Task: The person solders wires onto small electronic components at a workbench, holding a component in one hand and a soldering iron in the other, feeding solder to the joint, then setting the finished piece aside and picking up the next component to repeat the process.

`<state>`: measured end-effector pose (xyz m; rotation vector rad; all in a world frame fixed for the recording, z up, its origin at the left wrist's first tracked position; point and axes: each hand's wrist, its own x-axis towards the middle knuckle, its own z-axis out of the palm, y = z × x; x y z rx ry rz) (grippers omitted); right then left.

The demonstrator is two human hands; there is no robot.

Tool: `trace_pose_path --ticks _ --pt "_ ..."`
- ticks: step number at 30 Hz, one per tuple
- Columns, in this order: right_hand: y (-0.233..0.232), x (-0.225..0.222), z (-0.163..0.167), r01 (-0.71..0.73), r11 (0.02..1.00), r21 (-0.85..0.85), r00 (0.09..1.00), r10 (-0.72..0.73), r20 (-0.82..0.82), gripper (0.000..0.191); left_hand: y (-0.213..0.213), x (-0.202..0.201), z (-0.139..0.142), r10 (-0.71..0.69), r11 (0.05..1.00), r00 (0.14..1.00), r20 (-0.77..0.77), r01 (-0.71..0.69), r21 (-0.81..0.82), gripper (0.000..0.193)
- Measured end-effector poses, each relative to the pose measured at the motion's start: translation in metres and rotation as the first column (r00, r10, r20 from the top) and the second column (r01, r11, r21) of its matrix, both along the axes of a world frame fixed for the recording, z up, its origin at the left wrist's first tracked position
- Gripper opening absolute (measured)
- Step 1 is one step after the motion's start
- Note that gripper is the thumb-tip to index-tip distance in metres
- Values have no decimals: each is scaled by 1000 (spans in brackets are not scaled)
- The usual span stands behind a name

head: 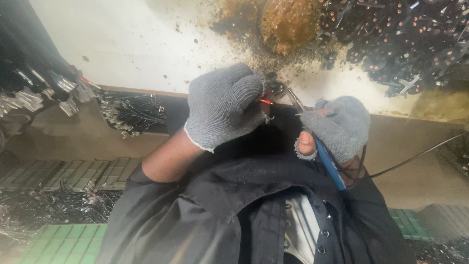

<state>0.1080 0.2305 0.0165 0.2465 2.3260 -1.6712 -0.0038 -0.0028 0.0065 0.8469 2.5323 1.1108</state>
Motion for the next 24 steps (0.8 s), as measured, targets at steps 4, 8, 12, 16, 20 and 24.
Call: trace_pose_path --ticks 4,8,12,16,20,24 --pt "-1 -3 -1 25 1000 8 1000 -25 -10 24 0 0 0 -5 999 1000 -4 5 45 24" --pt "-2 -4 0 19 1000 -13 1000 -19 8 22 2 2 0 6 1000 1000 -5 -6 14 24" --pt "-2 -6 -1 7 998 -66 998 -3 55 19 4 2 1 6 1000 1000 -17 -6 3 25" --pt "-3 -10 0 80 981 -177 982 -47 182 18 5 1 3 16 1000 999 -33 -16 -2 24" --pt "-6 -13 2 398 818 -414 852 -162 499 18 5 1 2 13 1000 999 -34 -13 -13 24" --pt "-11 -14 6 423 798 -429 821 -137 554 18 5 2 0 23 1000 999 -39 -24 -7 26"
